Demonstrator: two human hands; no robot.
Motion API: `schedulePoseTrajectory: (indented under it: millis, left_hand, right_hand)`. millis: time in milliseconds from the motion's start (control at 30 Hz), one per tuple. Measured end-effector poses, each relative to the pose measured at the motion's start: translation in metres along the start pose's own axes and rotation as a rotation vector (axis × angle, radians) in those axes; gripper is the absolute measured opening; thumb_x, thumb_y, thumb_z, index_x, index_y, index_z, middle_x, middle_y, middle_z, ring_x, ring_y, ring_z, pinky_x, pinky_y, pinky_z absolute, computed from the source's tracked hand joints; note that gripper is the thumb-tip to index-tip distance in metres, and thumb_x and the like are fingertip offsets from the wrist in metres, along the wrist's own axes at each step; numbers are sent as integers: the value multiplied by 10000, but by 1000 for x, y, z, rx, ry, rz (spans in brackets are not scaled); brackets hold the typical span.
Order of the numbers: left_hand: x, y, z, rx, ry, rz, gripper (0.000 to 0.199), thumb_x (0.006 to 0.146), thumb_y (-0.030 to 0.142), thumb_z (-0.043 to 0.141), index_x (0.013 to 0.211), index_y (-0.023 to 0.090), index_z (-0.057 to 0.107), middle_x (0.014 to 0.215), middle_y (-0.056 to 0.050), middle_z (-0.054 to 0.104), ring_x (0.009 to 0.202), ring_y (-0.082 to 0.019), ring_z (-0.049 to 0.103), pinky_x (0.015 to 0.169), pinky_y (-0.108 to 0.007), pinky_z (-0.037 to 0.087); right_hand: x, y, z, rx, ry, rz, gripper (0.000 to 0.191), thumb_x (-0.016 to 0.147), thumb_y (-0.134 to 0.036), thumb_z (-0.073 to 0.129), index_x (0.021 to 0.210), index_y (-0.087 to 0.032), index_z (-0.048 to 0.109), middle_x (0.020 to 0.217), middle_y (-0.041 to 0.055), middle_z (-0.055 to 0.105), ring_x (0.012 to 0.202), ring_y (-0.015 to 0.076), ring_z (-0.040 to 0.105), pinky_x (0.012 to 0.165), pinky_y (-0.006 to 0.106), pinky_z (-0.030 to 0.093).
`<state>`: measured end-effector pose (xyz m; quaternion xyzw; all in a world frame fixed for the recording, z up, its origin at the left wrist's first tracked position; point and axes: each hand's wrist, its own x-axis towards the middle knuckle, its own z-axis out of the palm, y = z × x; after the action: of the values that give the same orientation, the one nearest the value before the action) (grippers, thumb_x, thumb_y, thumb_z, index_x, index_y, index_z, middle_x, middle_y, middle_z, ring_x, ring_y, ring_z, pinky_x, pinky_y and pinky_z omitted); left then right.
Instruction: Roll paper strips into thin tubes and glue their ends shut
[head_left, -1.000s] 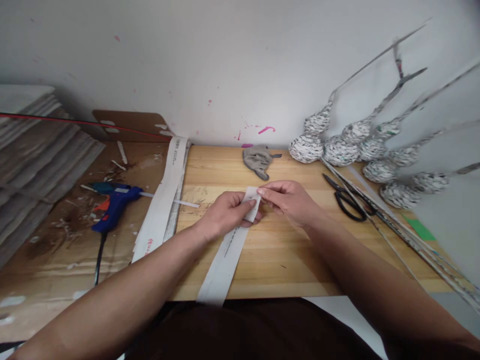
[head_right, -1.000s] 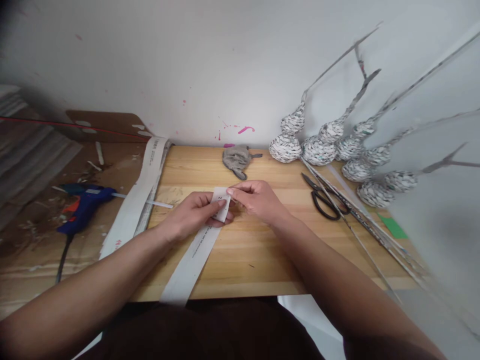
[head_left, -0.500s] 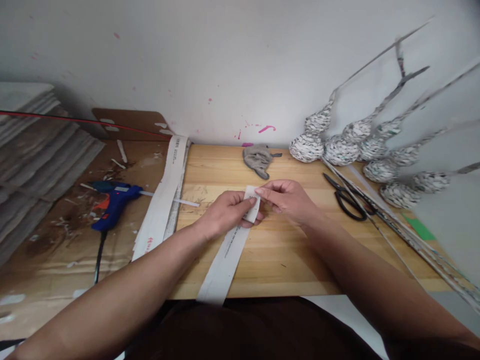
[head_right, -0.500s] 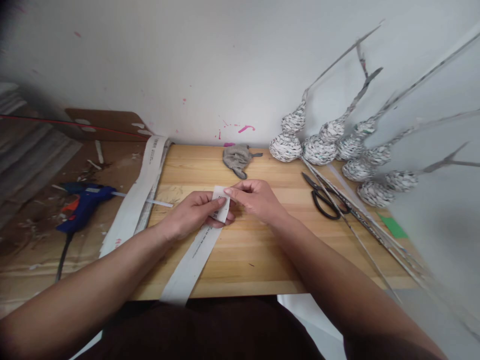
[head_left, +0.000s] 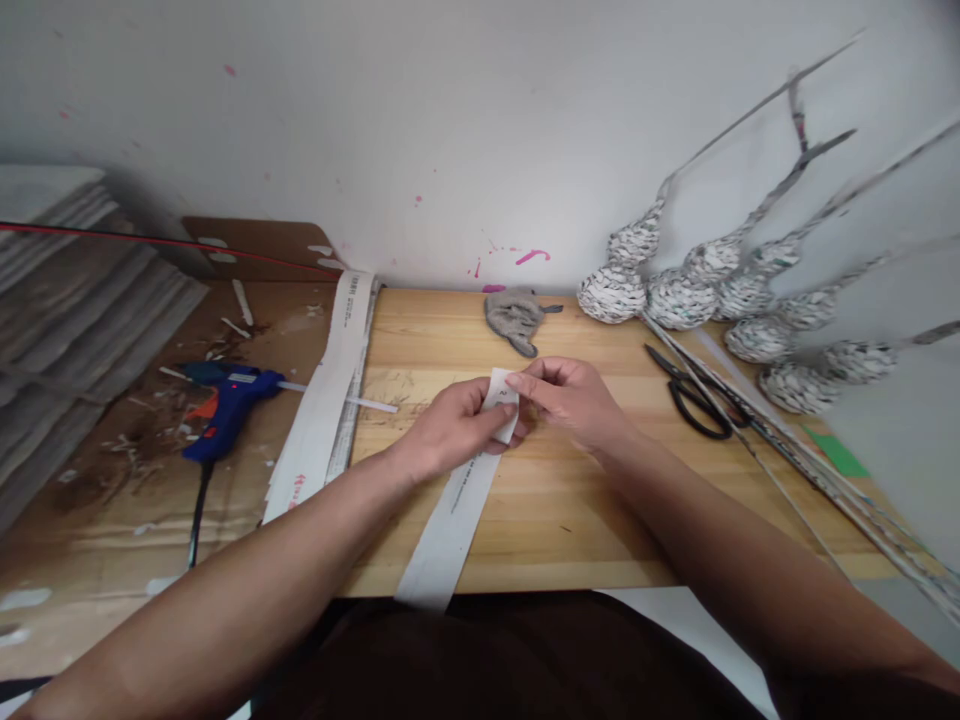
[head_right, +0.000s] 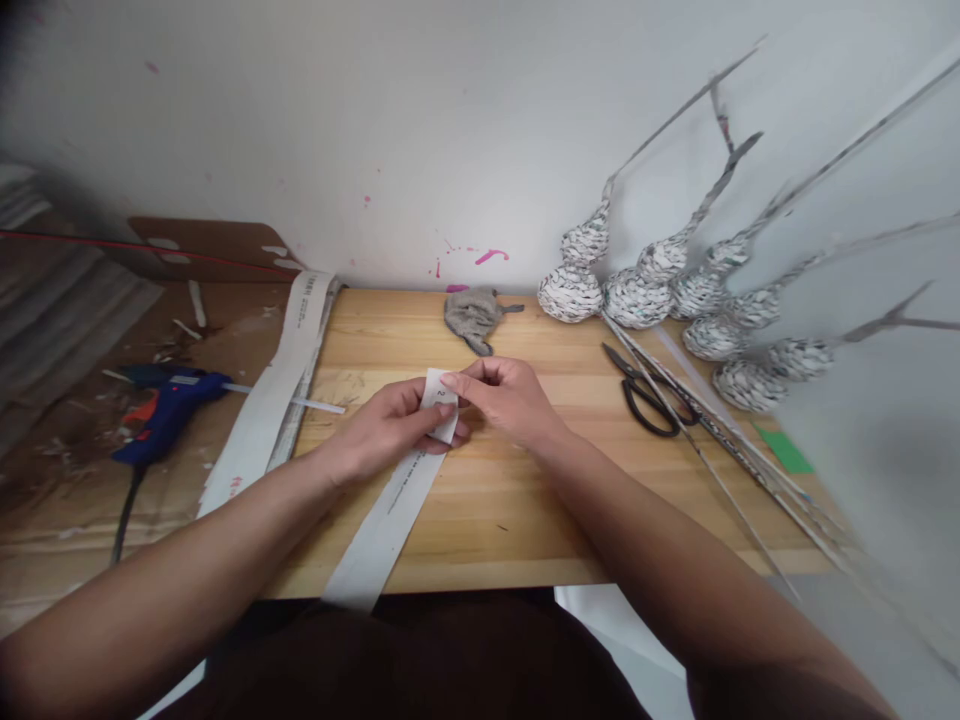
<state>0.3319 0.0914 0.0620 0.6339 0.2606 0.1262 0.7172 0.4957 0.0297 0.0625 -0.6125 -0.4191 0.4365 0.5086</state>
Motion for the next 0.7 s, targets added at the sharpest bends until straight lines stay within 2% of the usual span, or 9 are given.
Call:
schedulePoseTrajectory:
  millis: [167, 233, 367, 433, 533, 600, 700]
  left_hand:
    - [-2, -3, 6, 160, 188, 96, 286, 797, 423, 626, 905, 158, 627, 771, -55, 684, 693, -161, 638, 627, -272, 530]
    - [-2, -5, 7, 170, 227, 107, 265, 815, 421, 601, 841, 159, 630, 725, -41, 669, 644, -143, 618, 603, -257, 518]
    - [-1, -4, 6, 71, 200, 97, 290, 825, 430, 587, 763, 150, 633, 713, -34, 659, 636, -131, 611, 584, -239, 510]
    - [0, -3, 5, -9, 194, 77, 303, 791, 451, 629, 795, 149, 648, 729, -33, 662, 645, -137, 618, 570, -237, 512]
    - [2, -3, 2, -82, 192, 58, 307, 754, 441, 679, 846, 149, 668, 746, -33, 669, 670, -144, 628, 572, -235, 518]
    - [3, -4, 1, -79, 185, 62, 290, 755, 424, 684, 841, 147, 676, 746, -34, 673, 685, -141, 628, 586, -230, 519]
    - [4, -7, 1, -38, 181, 63, 290, 773, 428, 666, 814, 142, 680, 749, -41, 684, 697, -139, 626, 604, -225, 518]
  right_hand:
    - [-2, 2, 8, -14, 45, -56, 339, 683, -454, 748, 642, -164, 577, 598, -4, 598, 546, 103, 509, 527, 242, 413]
    - [-4, 1, 12, -18, 79, -71, 349, 678, -451, 753, 630, -164, 559, 594, -6, 597, 538, 97, 501, 519, 235, 405]
    - [-7, -6, 13, -27, 97, -103, 336, 667, -415, 770, 633, -158, 556, 591, -14, 587, 524, 81, 481, 486, 218, 370]
    - [-8, -11, 9, -12, 48, -101, 285, 692, -394, 754, 764, -146, 633, 644, -7, 616, 534, 79, 496, 477, 211, 369]
    - [-10, -18, 4, -23, -77, -87, 314, 750, -382, 700, 948, -138, 693, 693, 5, 639, 531, 77, 510, 465, 210, 378]
    - [-11, -21, 4, -24, -124, -86, 278, 772, -383, 675, 882, -131, 716, 677, 10, 637, 515, 76, 511, 454, 213, 385]
    - [-12, -19, 6, 21, -96, -71, 246, 757, -369, 688, 787, -127, 721, 649, 8, 634, 500, 78, 521, 448, 217, 407]
